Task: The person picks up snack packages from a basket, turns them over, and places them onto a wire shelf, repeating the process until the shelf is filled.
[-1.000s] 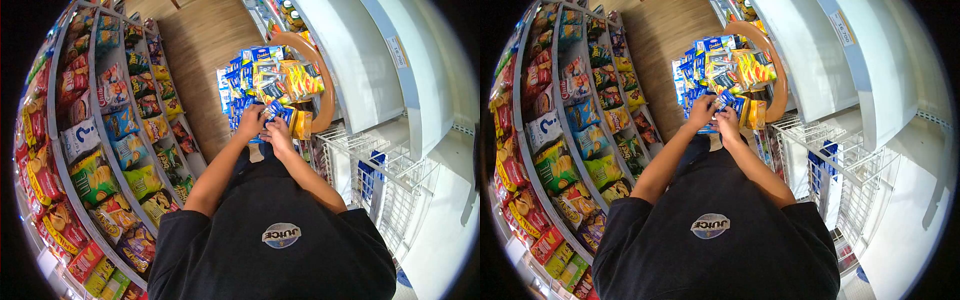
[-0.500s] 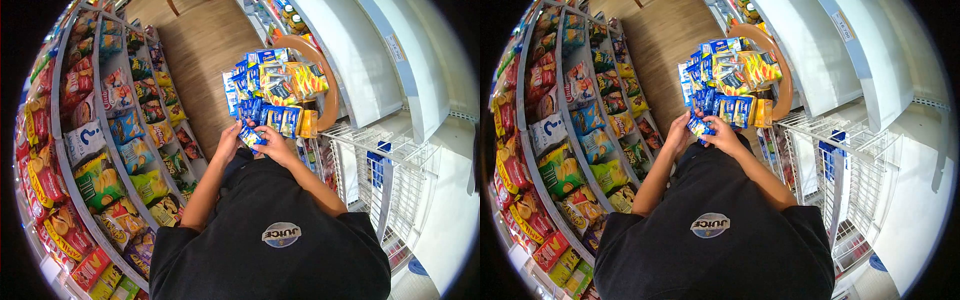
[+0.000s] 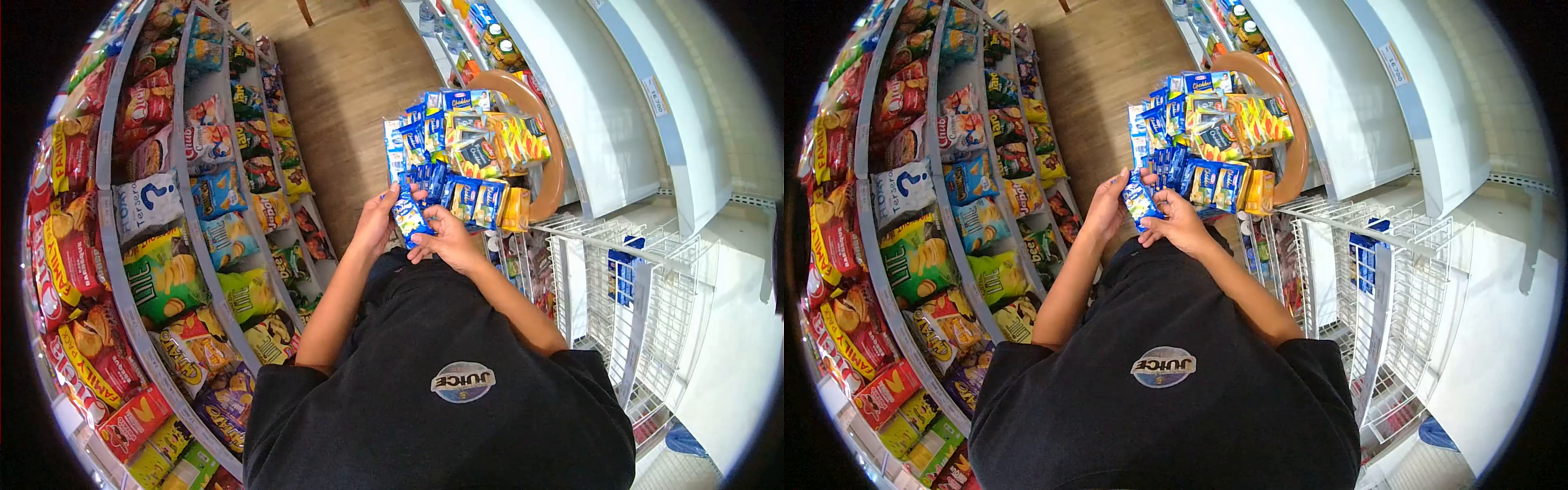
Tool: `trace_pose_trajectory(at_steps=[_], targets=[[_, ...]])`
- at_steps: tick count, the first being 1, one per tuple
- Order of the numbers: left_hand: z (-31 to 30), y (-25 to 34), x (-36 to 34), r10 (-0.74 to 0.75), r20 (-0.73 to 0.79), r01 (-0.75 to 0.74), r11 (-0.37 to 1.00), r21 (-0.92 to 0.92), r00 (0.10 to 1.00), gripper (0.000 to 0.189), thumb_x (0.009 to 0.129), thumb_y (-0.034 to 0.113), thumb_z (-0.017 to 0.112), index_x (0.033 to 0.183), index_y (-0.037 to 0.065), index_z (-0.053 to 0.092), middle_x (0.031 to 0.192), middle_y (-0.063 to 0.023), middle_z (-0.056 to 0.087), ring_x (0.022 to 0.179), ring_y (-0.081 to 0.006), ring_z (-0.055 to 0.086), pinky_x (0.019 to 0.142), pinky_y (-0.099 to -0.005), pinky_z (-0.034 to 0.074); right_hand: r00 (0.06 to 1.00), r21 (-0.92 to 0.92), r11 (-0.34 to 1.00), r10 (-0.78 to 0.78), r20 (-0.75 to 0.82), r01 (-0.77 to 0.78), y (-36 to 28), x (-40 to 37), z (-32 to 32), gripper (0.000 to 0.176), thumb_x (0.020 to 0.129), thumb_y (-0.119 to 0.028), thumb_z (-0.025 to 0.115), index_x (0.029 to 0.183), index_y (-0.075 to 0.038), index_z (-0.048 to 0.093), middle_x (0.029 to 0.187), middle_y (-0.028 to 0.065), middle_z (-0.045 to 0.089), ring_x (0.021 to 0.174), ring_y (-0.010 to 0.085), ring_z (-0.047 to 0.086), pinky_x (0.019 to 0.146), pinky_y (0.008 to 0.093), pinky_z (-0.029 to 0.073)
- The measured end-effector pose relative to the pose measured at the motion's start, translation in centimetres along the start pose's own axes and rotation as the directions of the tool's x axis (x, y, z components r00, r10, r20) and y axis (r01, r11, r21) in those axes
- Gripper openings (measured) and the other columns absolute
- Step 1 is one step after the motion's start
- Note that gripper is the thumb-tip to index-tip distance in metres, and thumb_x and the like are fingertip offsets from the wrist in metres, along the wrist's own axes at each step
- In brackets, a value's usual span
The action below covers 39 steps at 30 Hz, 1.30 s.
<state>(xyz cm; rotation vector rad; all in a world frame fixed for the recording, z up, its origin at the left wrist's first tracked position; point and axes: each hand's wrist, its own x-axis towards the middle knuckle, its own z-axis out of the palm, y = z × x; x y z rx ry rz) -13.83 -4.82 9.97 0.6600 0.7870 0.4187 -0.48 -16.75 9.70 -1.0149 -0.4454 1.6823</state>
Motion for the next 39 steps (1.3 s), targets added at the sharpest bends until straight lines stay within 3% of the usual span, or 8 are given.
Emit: trace_pose_trajectory(at_steps=[4, 7, 9, 13, 18, 22, 32, 39], targets=[[0.2, 1.5, -0.6, -0.035, -0.026, 0.035, 0.999, 0.006, 0.999, 0.045, 0.103, 0.036, 0.048, 0.12, -0.005, 0.059, 0.111, -0.0145, 0.069, 0.097, -0.0202, 0.068, 0.086, -0.0351, 0.056, 0.997, -0.013, 0.997, -0.072, 0.003, 0.072, 0.1, -0.3, 1.2, 0.034, 0.09, 0.002, 0.063, 0.115, 0.0, 0.04, 0.096, 0.0167, 0.062, 0.073, 0.0277, 0.07, 0.062, 0.0358, 0.061], [0.1, 2.5, -0.6, -0.033, -0.028, 0.038, 0.982, 0.185, 0.999, 0.042, 0.101, 0.033, 0.052, 0.113, -0.005, 0.063, 0.104, -0.0144, 0.07, 0.09, -0.0188, 0.069, 0.08, -0.0335, 0.057, 0.996, -0.007, 0.996, -0.087, 0.001, 0.087, 0.4, -0.5, 2.2, 0.035, 0.09, 0.001, 0.064, 0.116, 0.0, 0.04, 0.097, 0.0167, 0.062, 0.073, 0.0283, 0.07, 0.062, 0.0361, 0.061], [0.6, 2.9, -0.7, 0.073, -0.107, -0.055, 0.985, 0.163, 0.992, 0.039, 0.1, 0.031, 0.056, 0.108, -0.006, 0.065, 0.098, -0.0139, 0.07, 0.084, -0.0175, 0.068, 0.076, -0.0331, 0.058, 0.986, 0.035, 0.986, -0.165, -0.033, 0.166, 0.3, -0.2, 3.1, 0.038, 0.091, -0.001, 0.064, 0.119, 0.0, 0.039, 0.099, 0.0171, 0.062, 0.075, 0.0284, 0.07, 0.062, 0.0364, 0.061], [2.2, 5.2, -1.4, 0.093, -0.117, -0.094, 0.996, -0.003, 0.989, 0.04, 0.101, 0.03, 0.053, 0.117, -0.006, 0.059, 0.102, -0.0135, 0.07, 0.085, -0.0173, 0.067, 0.076, -0.033, 0.057, 0.962, -0.041, 0.964, -0.266, -0.069, 0.263, -0.9, 0.1, 4.8, 0.039, 0.091, -0.003, 0.065, 0.12, 0.001, 0.039, 0.1, 0.0179, 0.063, 0.076, 0.0285, 0.071, 0.063, 0.0364, 0.061], [3.1, 8.5, -2.6, 0.093, 0.278, -0.088, 0.996, -0.03, 0.956, 0.053, 0.106, 0.037, 0.035, 0.136, -0.005, 0.045, 0.127, -0.0189, 0.06, 0.113, -0.0258, 0.062, 0.095, -0.0404, 0.054, 0.902, -0.018, 0.915, -0.401, -0.16, 0.404, -2.5, -0.7, 7.5, 0.04, 0.093, -0.006, 0.063, 0.122, 0.001, 0.037, 0.102, 0.0183, 0.062, 0.077, 0.0277, 0.07, 0.066, 0.037, 0.061], [3.5, 9.2, -3.2, 0.064, 0.402, -0.067, 0.998, -0.007, 0.913, 0.056, 0.106, 0.039, 0.031, 0.14, -0.004, 0.042, 0.132, -0.0206, 0.057, 0.118, -0.0293, 0.059, 0.098, -0.0436, 0.052, 0.889, 0.014, 0.905, -0.413, -0.198, 0.424, -2.9, -1.8, 8.7, 0.04, 0.094, -0.007, 0.061, 0.124, 0.0, 0.036, 0.103, 0.0187, 0.062, 0.078, 0.028, 0.07, 0.068, 0.0381, 0.06], [4.7, 8.6, -3.9, -0.005, 0.491, 0.019, 1.0, -0.025, 0.871, 0.058, 0.106, 0.042, 0.028, 0.138, -0.003, 0.043, 0.133, -0.0214, 0.056, 0.118, -0.0309, 0.059, 0.101, -0.0446, 0.049, 0.822, 0.016, 0.85, -0.505, -0.264, 0.527, -3.2, -4.7, 10.1, 0.038, 0.091, 0.0, 0.063, 0.12, 0.001, 0.037, 0.095, 0.0187, 0.063, 0.075, 0.0276, 0.07, 0.064, 0.0381, 0.061], [5.9, 6.2, -4.0, 0.009, 0.431, -0.047, 0.996, 0.077, 0.902, 0.052, 0.105, 0.042, 0.037, 0.127, -0.002, 0.054, 0.124, -0.0166, 0.062, 0.107, -0.0228, 0.063, 0.094, -0.0404, 0.051, 0.804, 0.016, 0.833, -0.528, -0.273, 0.553, -4.0, -7.0, 8.2, 0.04, 0.091, 0.001, 0.063, 0.121, 0.002, 0.037, 0.095, 0.0185, 0.063, 0.076, 0.0274, 0.07, 0.065, 0.0379, 0.061]])
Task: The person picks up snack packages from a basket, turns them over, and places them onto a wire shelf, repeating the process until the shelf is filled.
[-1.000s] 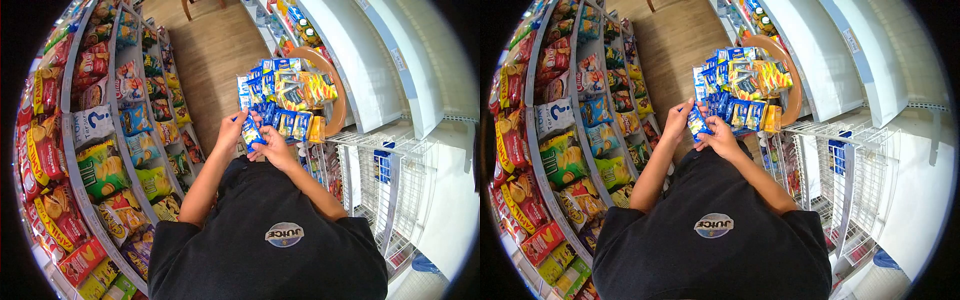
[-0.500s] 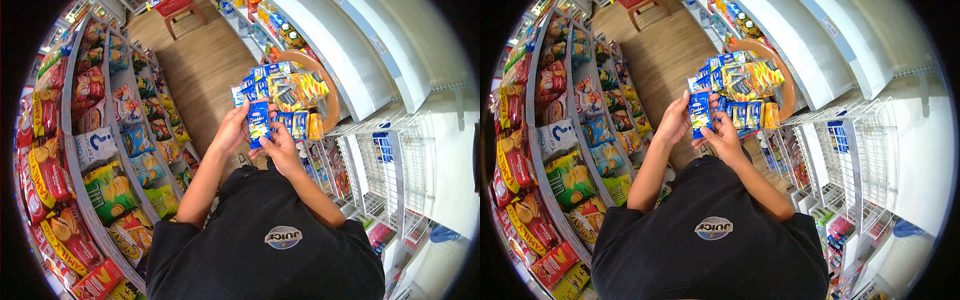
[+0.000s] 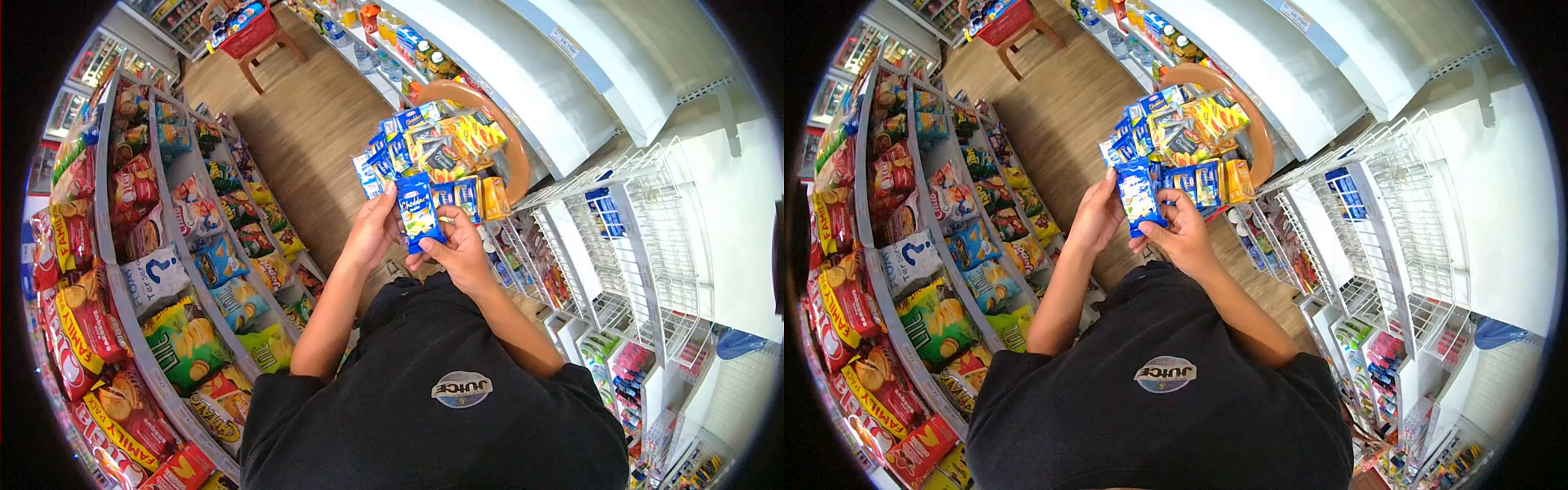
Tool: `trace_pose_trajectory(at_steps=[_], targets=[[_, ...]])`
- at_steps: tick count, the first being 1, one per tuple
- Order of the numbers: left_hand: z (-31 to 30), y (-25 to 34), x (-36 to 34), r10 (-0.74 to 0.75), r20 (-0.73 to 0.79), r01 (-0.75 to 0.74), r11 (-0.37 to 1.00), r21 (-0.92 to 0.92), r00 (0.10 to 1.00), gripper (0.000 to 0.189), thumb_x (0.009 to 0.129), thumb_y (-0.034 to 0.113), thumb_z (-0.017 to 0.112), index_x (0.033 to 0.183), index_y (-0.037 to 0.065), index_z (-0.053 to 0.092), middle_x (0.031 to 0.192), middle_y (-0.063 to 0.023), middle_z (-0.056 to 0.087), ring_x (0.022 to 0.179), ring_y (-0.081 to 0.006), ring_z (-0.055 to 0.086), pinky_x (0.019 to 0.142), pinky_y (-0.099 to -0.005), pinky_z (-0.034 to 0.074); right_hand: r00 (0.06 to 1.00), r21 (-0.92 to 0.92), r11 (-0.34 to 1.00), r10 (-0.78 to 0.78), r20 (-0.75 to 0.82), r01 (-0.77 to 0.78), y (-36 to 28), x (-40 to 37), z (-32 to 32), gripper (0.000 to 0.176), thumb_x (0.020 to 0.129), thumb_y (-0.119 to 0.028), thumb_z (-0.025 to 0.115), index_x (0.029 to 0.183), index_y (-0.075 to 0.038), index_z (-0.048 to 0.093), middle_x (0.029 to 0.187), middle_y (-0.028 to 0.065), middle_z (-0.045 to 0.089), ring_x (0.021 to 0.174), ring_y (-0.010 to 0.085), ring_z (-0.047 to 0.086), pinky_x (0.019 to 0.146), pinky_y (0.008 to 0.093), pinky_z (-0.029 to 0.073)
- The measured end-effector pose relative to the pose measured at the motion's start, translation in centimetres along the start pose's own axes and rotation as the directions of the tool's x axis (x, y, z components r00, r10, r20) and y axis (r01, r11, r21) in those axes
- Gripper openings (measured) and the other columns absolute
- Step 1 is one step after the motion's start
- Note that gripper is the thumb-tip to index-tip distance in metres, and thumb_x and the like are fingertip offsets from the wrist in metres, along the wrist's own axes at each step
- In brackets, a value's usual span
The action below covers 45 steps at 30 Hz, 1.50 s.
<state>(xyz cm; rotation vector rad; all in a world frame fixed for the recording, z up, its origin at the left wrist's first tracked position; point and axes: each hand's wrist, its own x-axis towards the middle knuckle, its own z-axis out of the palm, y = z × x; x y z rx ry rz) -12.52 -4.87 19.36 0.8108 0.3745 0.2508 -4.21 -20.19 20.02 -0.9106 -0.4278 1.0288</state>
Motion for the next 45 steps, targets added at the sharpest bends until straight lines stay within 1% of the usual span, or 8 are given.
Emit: trace_pose_trajectory(at_steps=[2, 9, 11, 21, 23, 30, 39, 45], targets=[[0.4, -1.0, 0.5, 0.007, -0.106, -0.006, 1.0, 0.011, 0.994, 0.048, 0.105, 0.04, 0.041, 0.122, -0.001, 0.057, 0.117, -0.0133, 0.065, 0.101, -0.0203, 0.065, 0.091, -0.039, 0.052, 1.0, 0.0, 1.0, 0.018, 0.008, -0.018, -0.6, -0.2, -1.0, 0.04, 0.091, 0.001, 0.063, 0.122, 0.001, 0.037, 0.095, 0.0183, 0.064, 0.076, 0.0273, 0.07, 0.064, 0.0379, 0.061], [4.2, -2.3, 1.5, 0.03, -0.18, -0.017, 0.997, 0.074, 0.983, 0.043, 0.104, 0.039, 0.044, 0.112, 0.001, 0.062, 0.106, -0.0097, 0.069, 0.093, -0.018, 0.067, 0.085, -0.0363, 0.054, 0.997, 0.071, 0.996, 0.043, 0.07, -0.048, -2.7, -0.9, -4.2, 0.035, 0.095, -0.003, 0.059, 0.122, 0.001, 0.038, 0.097, 0.0188, 0.064, 0.076, 0.0274, 0.07, 0.065, 0.0383, 0.061], [5.5, -2.6, 1.6, 0.07, -0.193, -0.062, 0.997, 0.049, 0.979, 0.04, 0.103, 0.038, 0.047, 0.108, 0.002, 0.063, 0.102, -0.0074, 0.069, 0.089, -0.0139, 0.066, 0.081, -0.0316, 0.055, 0.996, 0.06, 0.997, 0.047, 0.08, -0.052, -3.2, -0.9, -5.1, 0.034, 0.096, -0.006, 0.058, 0.123, 0.001, 0.038, 0.098, 0.0187, 0.064, 0.077, 0.0276, 0.07, 0.066, 0.0391, 0.061], [7.9, -3.9, 1.5, 0.173, -0.374, -0.093, 0.97, 0.223, 0.911, 0.034, 0.099, 0.035, 0.058, 0.101, 0.003, 0.068, 0.092, -0.0047, 0.069, 0.077, -0.0105, 0.065, 0.067, -0.0283, 0.053, 0.975, -0.011, 0.994, 0.106, 0.195, -0.106, -4.8, -1.1, -8.1, 0.036, 0.095, -0.006, 0.06, 0.124, 0.001, 0.039, 0.097, 0.0155, 0.064, 0.077, 0.0236, 0.07, 0.067, 0.0349, 0.059], [7.6, -3.8, 1.9, 0.102, -0.37, -0.007, 0.968, 0.249, 0.924, 0.027, 0.096, 0.029, 0.064, 0.098, 0.003, 0.069, 0.088, -0.0034, 0.069, 0.075, -0.01, 0.064, 0.067, -0.0278, 0.053, 0.97, -0.026, 0.995, 0.104, 0.221, -0.101, -4.8, -1.0, -8.4, 0.037, 0.095, -0.005, 0.061, 0.124, 0.001, 0.04, 0.097, 0.0146, 0.064, 0.076, 0.0222, 0.069, 0.067, 0.034, 0.058], [7.5, -2.1, 4.3, 0.026, -0.366, 0.051, 0.979, 0.199, 0.93, 0.021, 0.092, 0.023, 0.068, 0.097, 0.003, 0.07, 0.086, -0.003, 0.07, 0.071, -0.0102, 0.065, 0.064, -0.0275, 0.054, 0.986, -0.011, 0.996, 0.09, 0.138, -0.089, -5.3, -0.4, -8.1, 0.039, 0.094, -0.003, 0.061, 0.127, 0.001, 0.039, 0.098, 0.0147, 0.064, 0.076, 0.0221, 0.069, 0.066, 0.0334, 0.058], [6.7, 0.7, 7.3, -0.063, -0.205, 0.096, 0.983, 0.156, 0.977, 0.019, 0.095, 0.02, 0.064, 0.098, 0.001, 0.069, 0.087, -0.0046, 0.071, 0.072, -0.011, 0.068, 0.064, -0.0271, 0.057, 1.0, 0.038, 0.999, 0.024, 0.012, -0.025, -5.2, 1.4, -6.5, 0.041, 0.094, -0.002, 0.061, 0.128, 0.001, 0.039, 0.101, 0.0157, 0.064, 0.078, 0.023, 0.07, 0.066, 0.0327, 0.059], [5.8, 2.0, 9.2, -0.11, -0.074, 0.119, 0.984, 0.13, 0.991, 0.03, 0.099, 0.028, 0.058, 0.102, 0.0, 0.066, 0.089, -0.0051, 0.069, 0.075, -0.0107, 0.067, 0.067, -0.0272, 0.058, 0.998, 0.018, 0.999, -0.049, -0.051, 0.05, -4.9, 2.4, -5.3, 0.04, 0.094, -0.002, 0.061, 0.127, 0.002, 0.04, 0.102, 0.0158, 0.064, 0.079, 0.0223, 0.07, 0.068, 0.032, 0.06]])
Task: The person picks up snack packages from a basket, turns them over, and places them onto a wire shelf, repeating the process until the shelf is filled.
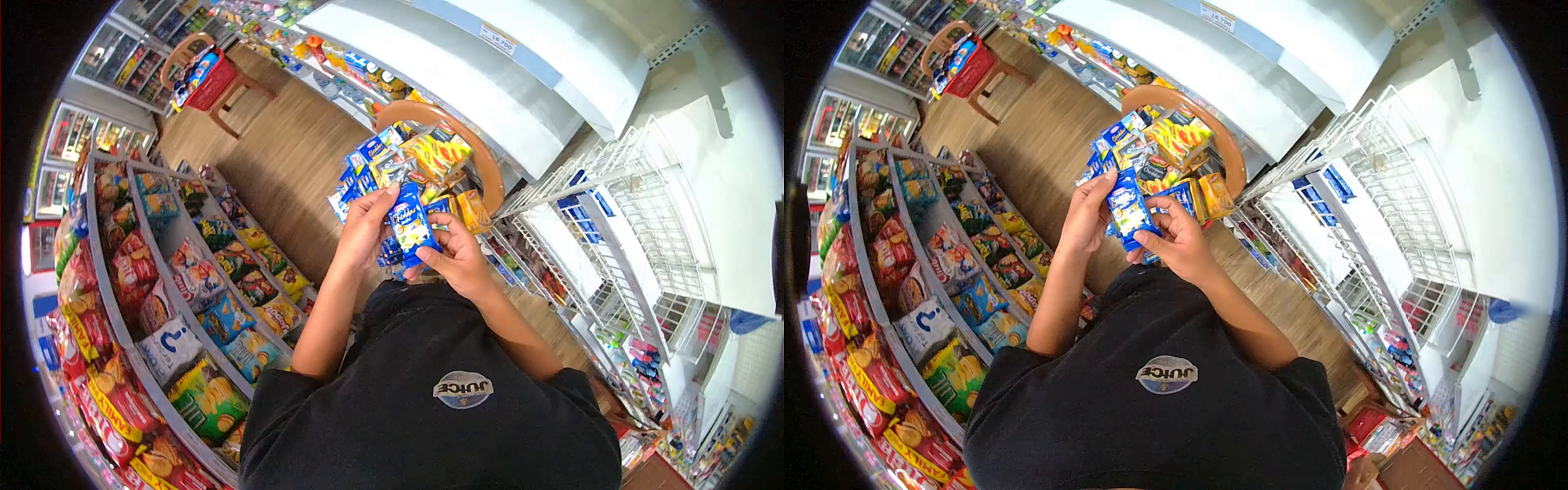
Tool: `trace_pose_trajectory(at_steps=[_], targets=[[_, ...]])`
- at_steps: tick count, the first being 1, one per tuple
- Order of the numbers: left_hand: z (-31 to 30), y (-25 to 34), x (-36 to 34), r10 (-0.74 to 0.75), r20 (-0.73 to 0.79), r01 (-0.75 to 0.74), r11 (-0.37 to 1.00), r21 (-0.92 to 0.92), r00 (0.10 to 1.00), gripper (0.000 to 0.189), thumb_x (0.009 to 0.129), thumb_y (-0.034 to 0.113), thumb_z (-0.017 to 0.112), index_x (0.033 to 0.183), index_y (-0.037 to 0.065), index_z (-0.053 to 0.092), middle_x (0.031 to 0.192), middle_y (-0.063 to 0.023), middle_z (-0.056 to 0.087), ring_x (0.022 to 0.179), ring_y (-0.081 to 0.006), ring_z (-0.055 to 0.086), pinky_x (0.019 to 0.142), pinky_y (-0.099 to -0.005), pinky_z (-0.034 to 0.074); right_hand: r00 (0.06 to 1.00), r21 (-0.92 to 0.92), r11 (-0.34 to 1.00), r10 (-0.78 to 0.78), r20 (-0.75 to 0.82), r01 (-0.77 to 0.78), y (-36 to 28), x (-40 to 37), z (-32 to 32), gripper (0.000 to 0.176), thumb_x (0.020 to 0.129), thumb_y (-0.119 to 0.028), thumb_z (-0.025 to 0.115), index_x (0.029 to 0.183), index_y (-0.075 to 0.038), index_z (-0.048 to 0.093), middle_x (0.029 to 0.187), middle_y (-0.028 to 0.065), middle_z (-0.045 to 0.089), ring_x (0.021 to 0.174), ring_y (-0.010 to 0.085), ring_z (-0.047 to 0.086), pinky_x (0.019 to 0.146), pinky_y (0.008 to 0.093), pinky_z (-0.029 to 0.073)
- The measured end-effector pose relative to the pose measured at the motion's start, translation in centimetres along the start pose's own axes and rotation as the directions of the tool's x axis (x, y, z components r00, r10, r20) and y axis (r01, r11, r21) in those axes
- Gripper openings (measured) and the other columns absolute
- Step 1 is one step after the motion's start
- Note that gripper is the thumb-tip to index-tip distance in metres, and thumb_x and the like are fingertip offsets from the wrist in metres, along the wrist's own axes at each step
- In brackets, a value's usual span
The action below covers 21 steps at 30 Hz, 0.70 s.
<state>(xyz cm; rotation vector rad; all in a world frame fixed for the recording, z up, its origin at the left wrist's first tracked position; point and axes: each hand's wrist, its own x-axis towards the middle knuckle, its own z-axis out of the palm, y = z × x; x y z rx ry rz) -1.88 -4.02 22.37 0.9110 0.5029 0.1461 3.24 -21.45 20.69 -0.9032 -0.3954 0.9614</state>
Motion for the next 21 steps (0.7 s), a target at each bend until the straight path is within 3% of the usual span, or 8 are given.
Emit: trace_pose_trajectory(at_steps=[6, 9, 10, 12, 14, 16, 19, 21], targets=[[-0.4, 0.9, 1.7, -0.012, 0.159, -0.002, 0.996, 0.086, 0.987, 0.029, 0.099, 0.029, 0.058, 0.107, 0.002, 0.066, 0.091, -0.0025, 0.068, 0.077, -0.0087, 0.065, 0.068, -0.0261, 0.055, 0.978, -0.067, 0.991, -0.124, -0.169, 0.114, -0.1, -0.1, 1.1, 0.041, 0.093, -0.002, 0.062, 0.128, 0.002, 0.041, 0.104, 0.0147, 0.064, 0.084, 0.0199, 0.069, 0.069, 0.031, 0.059], [0.0, 1.4, 2.9, -0.01, 0.301, -0.062, 0.972, 0.228, 0.954, 0.027, 0.097, 0.025, 0.062, 0.11, 0.002, 0.064, 0.094, -0.0019, 0.065, 0.083, -0.0094, 0.063, 0.067, -0.0275, 0.056, 0.912, -0.164, 0.952, -0.297, -0.284, 0.259, -0.7, -1.1, 1.2, 0.039, 0.093, -0.003, 0.063, 0.128, 0.003, 0.046, 0.111, 0.0121, 0.062, 0.091, 0.0154, 0.065, 0.071, 0.0287, 0.059], [1.3, 2.2, 2.7, -0.006, 0.35, -0.1, 0.953, 0.285, 0.937, 0.024, 0.095, 0.02, 0.065, 0.109, 0.001, 0.063, 0.095, -0.0031, 0.064, 0.084, -0.0102, 0.062, 0.066, -0.0281, 0.058, 0.873, -0.303, 0.909, -0.376, -0.31, 0.285, -0.9, -1.6, 0.8, 0.037, 0.093, -0.004, 0.063, 0.127, 0.003, 0.049, 0.114, 0.0107, 0.061, 0.094, 0.013, 0.063, 0.073, 0.027, 0.058], [3.0, 3.1, 3.1, 0.016, 0.517, -0.201, 0.931, 0.304, 0.856, 0.021, 0.091, 0.01, 0.068, 0.109, 0.0, 0.062, 0.096, -0.0044, 0.064, 0.085, -0.0103, 0.062, 0.065, -0.0277, 0.058, 0.834, -0.416, 0.884, -0.386, -0.394, 0.213, -2.5, -3.4, 1.2, 0.033, 0.094, -0.005, 0.063, 0.125, 0.004, 0.055, 0.118, 0.0076, 0.06, 0.095, 0.0096, 0.06, 0.077, 0.0244, 0.055], [4.8, 3.7, 3.6, 0.009, 0.644, -0.303, 0.887, 0.347, 0.765, 0.026, 0.088, 0.005, 0.07, 0.112, -0.001, 0.061, 0.098, -0.0044, 0.065, 0.088, -0.0106, 0.063, 0.072, -0.0259, 0.055, 0.751, -0.55, 0.798, -0.517, -0.412, 0.248, -4.0, -5.0, 1.5, 0.03, 0.094, -0.007, 0.064, 0.122, 0.003, 0.06, 0.114, 0.0094, 0.064, 0.097, 0.0109, 0.061, 0.078, 0.0263, 0.054], [7.8, 4.3, 3.7, 0.072, 0.763, -0.483, 0.811, 0.329, 0.642, 0.029, 0.086, 0.009, 0.074, 0.112, 0.0, 0.064, 0.097, -0.0038, 0.068, 0.087, -0.0093, 0.063, 0.076, -0.0252, 0.052, 0.686, -0.653, 0.732, -0.576, -0.444, 0.192, -6.2, -7.0, 2.1, 0.027, 0.092, -0.008, 0.065, 0.117, 0.001, 0.064, 0.112, 0.0107, 0.067, 0.1, 0.0129, 0.062, 0.081, 0.0269, 0.052], [12.6, 6.0, 4.1, 0.045, 0.871, -0.718, 0.588, 0.372, 0.488, 0.027, 0.081, 0.015, 0.077, 0.106, 0.006, 0.071, 0.093, -0.0038, 0.072, 0.085, -0.0098, 0.064, 0.072, -0.0263, 0.049, 0.6, -0.942, 0.335, -0.754, -0.266, 0.003, -10.9, -10.1, 2.9, 0.027, 0.089, -0.007, 0.067, 0.115, -0.001, 0.066, 0.103, 0.0106, 0.068, 0.088, 0.0146, 0.062, 0.074, 0.0276, 0.05], [16.9, 7.0, 4.2, 0.213, 0.955, -0.935, 0.331, 0.128, 0.207, 0.026, 0.082, 0.022, 0.077, 0.105, 0.01, 0.072, 0.091, -0.0059, 0.073, 0.08, -0.017, 0.067, 0.071, -0.0317, 0.05, 0.535, -0.98, 0.168, -0.821, -0.199, -0.107, -13.9, -11.8, 3.1, 0.026, 0.087, -0.007, 0.068, 0.113, -0.002, 0.067, 0.097, 0.0105, 0.068, 0.081, 0.0162, 0.061, 0.072, 0.0288, 0.049]])
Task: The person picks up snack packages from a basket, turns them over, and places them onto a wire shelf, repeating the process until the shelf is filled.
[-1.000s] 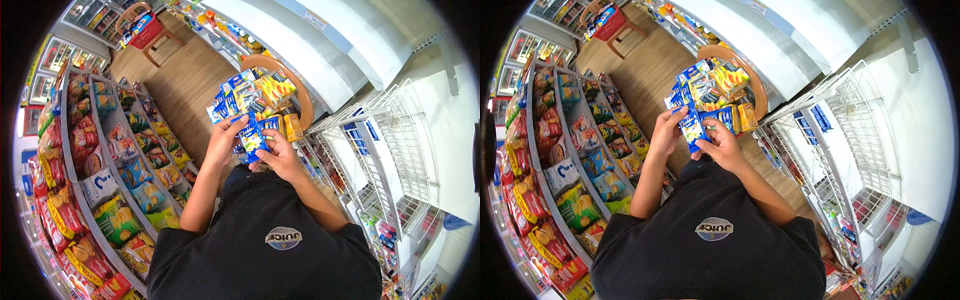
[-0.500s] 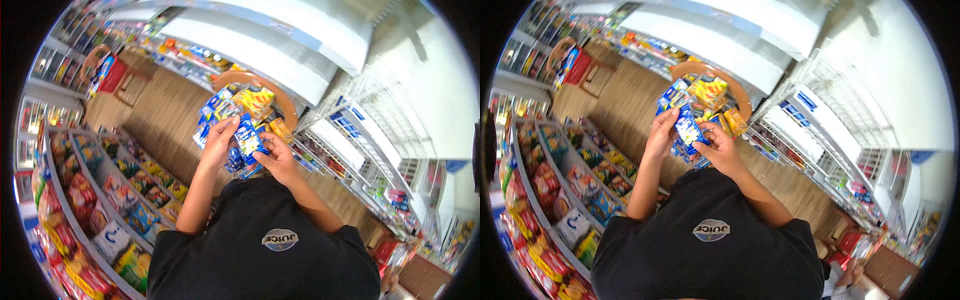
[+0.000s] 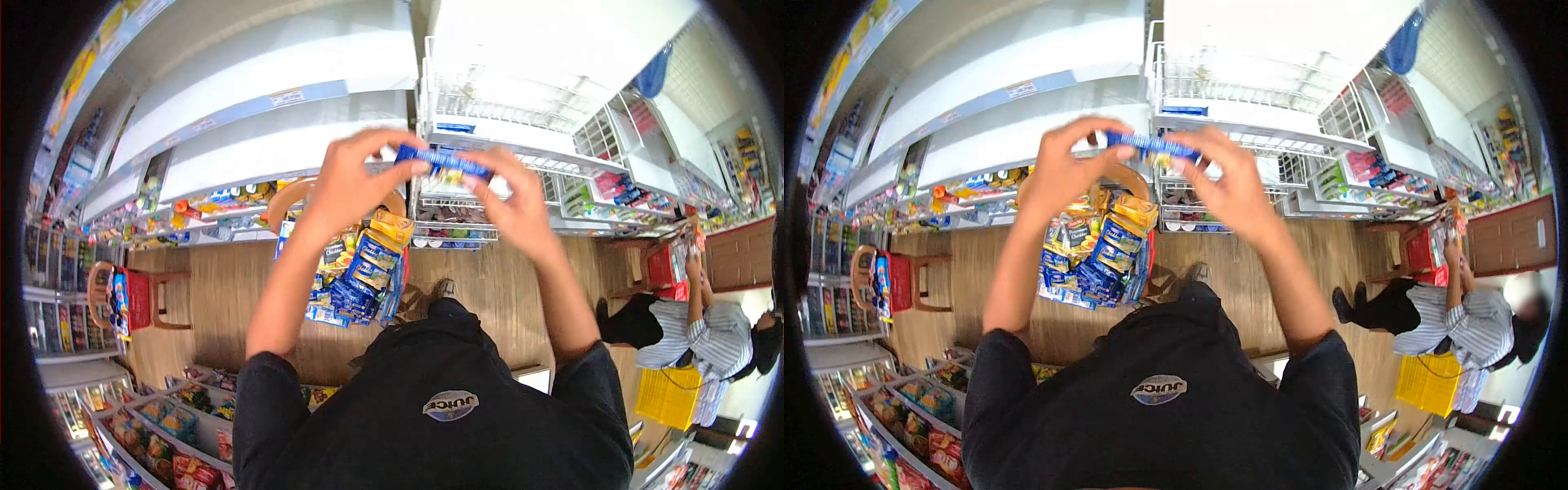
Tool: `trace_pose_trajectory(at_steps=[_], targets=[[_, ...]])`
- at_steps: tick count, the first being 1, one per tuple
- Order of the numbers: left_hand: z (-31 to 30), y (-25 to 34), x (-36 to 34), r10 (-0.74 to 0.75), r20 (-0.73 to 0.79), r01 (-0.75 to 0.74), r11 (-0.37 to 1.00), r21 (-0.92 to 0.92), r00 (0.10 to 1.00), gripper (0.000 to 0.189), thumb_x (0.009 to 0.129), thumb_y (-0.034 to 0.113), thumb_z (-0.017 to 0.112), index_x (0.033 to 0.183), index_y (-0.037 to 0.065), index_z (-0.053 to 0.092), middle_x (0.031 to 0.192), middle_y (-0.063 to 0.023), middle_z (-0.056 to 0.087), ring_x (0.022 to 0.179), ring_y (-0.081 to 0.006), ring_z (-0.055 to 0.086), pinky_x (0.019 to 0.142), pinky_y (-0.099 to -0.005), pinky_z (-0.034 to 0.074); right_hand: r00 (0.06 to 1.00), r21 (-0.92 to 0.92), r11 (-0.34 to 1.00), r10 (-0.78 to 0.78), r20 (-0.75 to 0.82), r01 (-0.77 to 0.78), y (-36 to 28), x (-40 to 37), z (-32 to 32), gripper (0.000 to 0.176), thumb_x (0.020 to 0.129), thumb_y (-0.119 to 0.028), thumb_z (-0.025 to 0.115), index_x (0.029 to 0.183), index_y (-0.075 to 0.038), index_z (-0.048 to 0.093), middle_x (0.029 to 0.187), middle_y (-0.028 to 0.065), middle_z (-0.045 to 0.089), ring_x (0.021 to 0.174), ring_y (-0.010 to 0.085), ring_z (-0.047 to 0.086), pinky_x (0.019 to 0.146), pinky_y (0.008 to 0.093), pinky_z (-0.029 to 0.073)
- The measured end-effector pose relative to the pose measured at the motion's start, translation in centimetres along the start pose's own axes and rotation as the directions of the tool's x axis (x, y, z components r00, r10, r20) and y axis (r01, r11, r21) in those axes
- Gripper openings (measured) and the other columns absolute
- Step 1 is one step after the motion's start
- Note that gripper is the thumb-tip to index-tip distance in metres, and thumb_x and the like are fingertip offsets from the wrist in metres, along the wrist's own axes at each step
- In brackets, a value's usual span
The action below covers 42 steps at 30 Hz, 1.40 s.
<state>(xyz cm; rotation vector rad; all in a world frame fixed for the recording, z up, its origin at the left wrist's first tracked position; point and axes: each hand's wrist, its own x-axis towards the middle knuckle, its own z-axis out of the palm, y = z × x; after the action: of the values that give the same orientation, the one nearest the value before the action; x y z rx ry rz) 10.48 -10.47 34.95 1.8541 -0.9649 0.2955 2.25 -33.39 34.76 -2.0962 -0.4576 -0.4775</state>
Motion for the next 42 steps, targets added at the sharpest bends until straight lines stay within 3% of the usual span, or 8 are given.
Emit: trace_pose_trajectory(at_steps=[3, 7, 10, 12, 24, 26, 40, 42], targets=[[0.8, 0.4, 6.4, 0.288, 0.079, -0.299, 0.917, 0.263, 0.954, 0.025, 0.081, 0.026, 0.075, 0.102, 0.013, 0.072, 0.091, -0.0091, 0.072, 0.083, -0.0264, 0.067, 0.074, -0.0377, 0.052, 0.992, -0.162, 0.985, -0.078, -0.097, 0.062, 1.8, 3.0, -4.1, 0.026, 0.084, -0.01, 0.071, 0.109, -0.004, 0.069, 0.092, 0.013, 0.069, 0.074, 0.0213, 0.063, 0.067, 0.0337, 0.05], [3.4, 0.2, 12.5, 0.257, 0.311, -0.379, 0.813, 0.443, 0.915, 0.025, 0.077, 0.018, 0.076, 0.101, 0.011, 0.072, 0.088, -0.0095, 0.072, 0.087, -0.0271, 0.068, 0.078, -0.0381, 0.052, 0.998, -0.282, 0.959, 0.024, 0.054, -0.008, 6.8, 6.6, -7.5, 0.026, 0.082, -0.011, 0.074, 0.108, -0.004, 0.071, 0.091, 0.0115, 0.072, 0.078, 0.0162, 0.064, 0.069, 0.0301, 0.052], [5.8, -0.6, 15.0, -0.03, 0.533, -0.354, 0.716, 0.602, 0.846, 0.024, 0.074, 0.015, 0.076, 0.097, 0.011, 0.071, 0.084, -0.0084, 0.072, 0.084, -0.0261, 0.069, 0.074, -0.0392, 0.053, 0.971, -0.267, 0.964, 0.055, 0.232, 0.009, 10.0, 8.2, -7.7, 0.026, 0.078, -0.009, 0.076, 0.103, -0.003, 0.072, 0.087, 0.0126, 0.072, 0.076, 0.0182, 0.066, 0.07, 0.0302, 0.052], [7.2, -1.0, 15.7, -0.324, 0.676, -0.29, 0.72, 0.63, 0.662, 0.025, 0.07, 0.011, 0.075, 0.094, 0.013, 0.071, 0.083, -0.007, 0.072, 0.082, -0.0249, 0.069, 0.071, -0.039, 0.054, 0.94, -0.274, 0.961, 0.064, 0.334, 0.031, 11.0, 8.9, -7.3, 0.026, 0.076, -0.008, 0.076, 0.102, -0.003, 0.072, 0.086, 0.0131, 0.072, 0.075, 0.0189, 0.066, 0.07, 0.031, 0.053], [10.9, -1.3, 17.5, -0.614, 0.685, -0.389, 0.564, 0.728, 0.392, 0.024, 0.073, 0.007, 0.067, 0.092, 0.018, 0.076, 0.088, -0.0036, 0.074, 0.088, -0.0211, 0.069, 0.083, -0.0399, 0.051, 0.715, -0.119, 0.99, 0.028, 0.698, 0.078, 15.0, 11.6, -6.6, 0.033, 0.075, -0.008, 0.072, 0.107, -0.003, 0.073, 0.085, 0.0112, 0.072, 0.071, 0.0174, 0.064, 0.064, 0.0314, 0.051], [10.8, -1.0, 17.7, -0.638, 0.672, -0.368, 0.562, 0.741, 0.376, 0.023, 0.074, 0.008, 0.067, 0.092, 0.018, 0.076, 0.09, -0.0035, 0.074, 0.091, -0.0207, 0.069, 0.086, -0.041, 0.049, 0.566, -0.189, 0.97, 0.245, 0.787, -0.156, 14.0, 11.8, -7.7, 0.031, 0.082, -0.013, 0.069, 0.111, -0.004, 0.072, 0.088, 0.0084, 0.072, 0.073, 0.0149, 0.061, 0.064, 0.0303, 0.051], [10.2, -1.4, 18.5, -0.678, 0.673, -0.22, 0.638, 0.738, 0.296, 0.041, 0.075, 0.007, 0.067, 0.115, 0.015, 0.068, 0.104, -0.0001, 0.072, 0.099, -0.0219, 0.066, 0.085, -0.0395, 0.051, 0.531, -0.141, 0.939, 0.297, 0.793, -0.315, 14.4, 12.1, -8.4, 0.038, 0.095, -0.029, 0.06, 0.119, 0.0, 0.064, 0.1, 0.0068, 0.066, 0.081, 0.015, 0.061, 0.064, 0.0315, 0.052], [10.1, -2.2, 18.7, -0.603, 0.719, -0.228, 0.689, 0.688, 0.346, 0.041, 0.075, 0.004, 0.066, 0.115, 0.014, 0.067, 0.105, -0.0017, 0.071, 0.098, -0.0238, 0.066, 0.083, -0.0387, 0.052, 0.657, -0.181, 0.923, 0.371, 0.656, -0.34, 15.7, 12.4, -8.0, 0.041, 0.096, -0.031, 0.057, 0.123, 0.0, 0.061, 0.101, 0.0085, 0.064, 0.079, 0.0167, 0.064, 0.06, 0.0317, 0.054]])
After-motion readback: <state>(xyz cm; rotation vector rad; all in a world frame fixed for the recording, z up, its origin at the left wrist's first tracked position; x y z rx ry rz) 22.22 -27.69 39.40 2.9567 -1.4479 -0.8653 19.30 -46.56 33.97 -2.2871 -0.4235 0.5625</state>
